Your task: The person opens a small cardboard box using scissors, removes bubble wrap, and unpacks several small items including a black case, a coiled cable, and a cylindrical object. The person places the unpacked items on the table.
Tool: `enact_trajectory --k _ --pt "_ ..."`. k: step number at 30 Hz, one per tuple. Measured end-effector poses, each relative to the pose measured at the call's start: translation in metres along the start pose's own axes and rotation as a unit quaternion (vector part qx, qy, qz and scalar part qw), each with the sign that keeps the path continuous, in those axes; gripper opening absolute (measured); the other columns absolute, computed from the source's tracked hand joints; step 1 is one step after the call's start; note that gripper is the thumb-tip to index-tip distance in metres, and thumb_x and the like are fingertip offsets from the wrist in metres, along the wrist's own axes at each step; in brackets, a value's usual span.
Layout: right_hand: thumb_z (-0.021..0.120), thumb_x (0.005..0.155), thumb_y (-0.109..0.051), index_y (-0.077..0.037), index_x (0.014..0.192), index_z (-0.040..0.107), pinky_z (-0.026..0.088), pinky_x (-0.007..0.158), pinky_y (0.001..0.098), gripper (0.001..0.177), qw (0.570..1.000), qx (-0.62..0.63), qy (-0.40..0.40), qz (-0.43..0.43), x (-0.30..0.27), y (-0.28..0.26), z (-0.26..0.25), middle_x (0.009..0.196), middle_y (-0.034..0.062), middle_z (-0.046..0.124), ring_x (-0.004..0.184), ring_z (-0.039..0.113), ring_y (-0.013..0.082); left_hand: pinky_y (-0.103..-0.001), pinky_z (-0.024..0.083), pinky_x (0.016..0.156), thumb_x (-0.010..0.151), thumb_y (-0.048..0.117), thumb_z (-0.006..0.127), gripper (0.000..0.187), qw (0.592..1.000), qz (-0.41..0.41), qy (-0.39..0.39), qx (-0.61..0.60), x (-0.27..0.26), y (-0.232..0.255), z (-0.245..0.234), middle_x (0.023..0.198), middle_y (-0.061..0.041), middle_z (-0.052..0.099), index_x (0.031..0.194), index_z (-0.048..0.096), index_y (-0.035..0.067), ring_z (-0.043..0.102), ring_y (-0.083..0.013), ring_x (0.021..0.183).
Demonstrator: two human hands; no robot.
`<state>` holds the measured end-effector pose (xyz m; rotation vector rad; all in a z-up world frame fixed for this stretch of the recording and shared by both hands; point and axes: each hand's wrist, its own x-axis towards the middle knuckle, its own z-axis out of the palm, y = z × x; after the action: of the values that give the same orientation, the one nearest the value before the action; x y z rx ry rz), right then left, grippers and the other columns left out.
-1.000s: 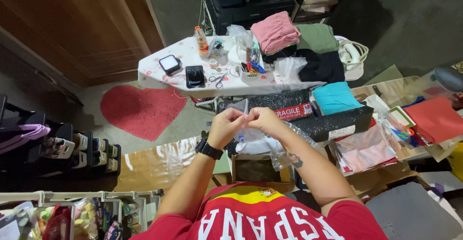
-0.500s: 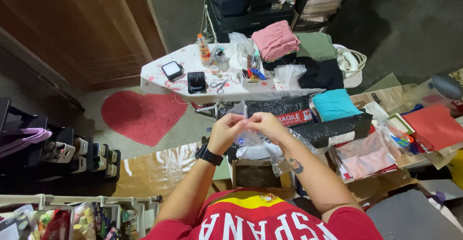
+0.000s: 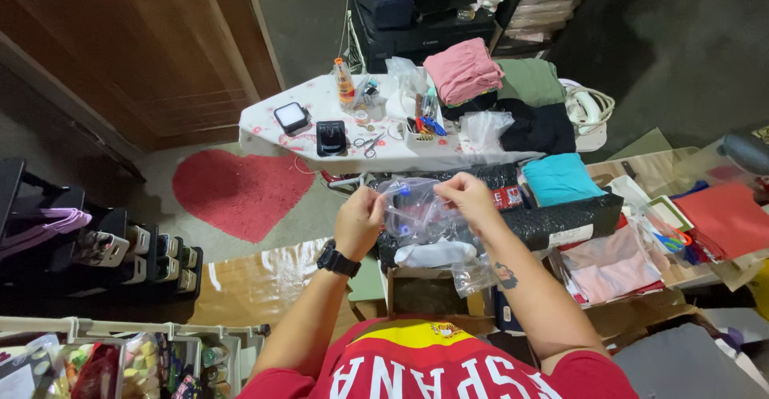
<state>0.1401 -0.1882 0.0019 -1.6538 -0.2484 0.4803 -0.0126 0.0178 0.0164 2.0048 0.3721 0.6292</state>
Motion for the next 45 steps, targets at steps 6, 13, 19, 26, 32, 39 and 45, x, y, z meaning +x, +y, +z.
enact_trajectory --k 6,13,19,26,32,39,45 --pt "0.081 0.085 -0.015 -0.004 0.085 0.067 0.053 0.059 0.0241 0.018 0.988 -0.120 0.029 -0.089 -0.001 0.003 -0.004 0.074 0.0012 0.070 0.064 0.064 0.0070 -0.036 0.052 0.058 0.094 0.019 0.069 0.016 1.000 0.016 0.002 -0.018 0.001 0.001 -0.007 0.074 -0.012 0.069 0.089 0.065 0.004 0.068 -0.0255 0.062" --pt "0.082 0.084 -0.015 -0.005 0.085 0.065 0.049 0.057 0.0227 0.020 0.983 -0.145 0.041 -0.110 -0.001 -0.001 -0.006 0.074 -0.0002 0.068 0.064 0.061 0.0055 -0.035 0.051 0.056 0.093 0.019 0.071 0.017 1.000 0.028 0.005 -0.008 0.004 0.005 -0.006 0.073 -0.012 0.068 0.089 0.065 0.003 0.067 -0.0242 0.060" --pt "0.082 0.084 -0.015 -0.005 0.086 0.064 0.047 0.055 0.0232 0.020 0.986 -0.124 0.043 -0.106 -0.004 -0.008 -0.004 0.073 -0.0013 0.065 0.062 0.057 0.0055 -0.035 0.051 0.055 0.093 0.019 0.071 0.017 1.000 0.010 -0.007 -0.008 0.006 0.011 -0.005 0.069 -0.011 0.067 0.090 0.066 0.003 0.065 -0.0233 0.057" --pt "0.081 0.083 -0.012 -0.005 0.088 0.060 0.053 0.065 0.0315 0.022 0.907 -0.317 0.091 -0.261 -0.031 -0.044 0.008 0.084 0.0056 0.063 0.072 0.064 0.0168 -0.032 0.055 0.060 0.090 0.020 0.074 0.018 0.998 0.012 -0.039 -0.042 0.012 0.016 0.006 0.076 -0.010 0.073 0.090 0.067 0.003 0.072 -0.0189 0.065" --pt "0.076 0.086 -0.015 -0.006 0.087 0.069 0.054 0.067 0.0403 0.012 0.843 -0.455 -0.106 -0.267 -0.015 -0.025 0.021 0.084 0.0131 0.070 0.076 0.068 0.0298 -0.032 0.056 0.063 0.086 0.017 0.075 0.019 0.995 0.043 -0.070 -0.057 0.022 0.018 0.040 0.076 -0.011 0.072 0.093 0.068 0.001 0.070 -0.0203 0.066" --pt "0.084 0.076 -0.034 -0.013 0.102 0.082 0.059 0.071 0.0327 0.032 0.830 -0.491 -0.252 -0.083 0.013 0.039 0.002 0.092 0.0065 0.081 0.077 0.076 0.0169 -0.031 0.056 0.071 0.091 0.018 0.071 0.021 0.949 -0.062 -0.197 -0.237 0.032 -0.046 0.083 0.089 -0.010 0.073 0.102 0.070 0.001 0.068 -0.0180 0.079" --pt "0.086 0.077 -0.042 -0.015 0.122 0.077 0.057 0.058 0.0315 0.054 0.876 -0.375 -0.242 0.183 0.012 0.073 -0.013 0.085 0.0071 0.079 0.065 0.070 0.0170 -0.039 0.053 0.092 0.087 0.029 0.076 0.041 0.993 -0.058 -0.098 0.028 0.014 -0.146 0.089 0.113 -0.020 0.066 0.120 0.070 0.006 0.066 -0.0323 0.102"
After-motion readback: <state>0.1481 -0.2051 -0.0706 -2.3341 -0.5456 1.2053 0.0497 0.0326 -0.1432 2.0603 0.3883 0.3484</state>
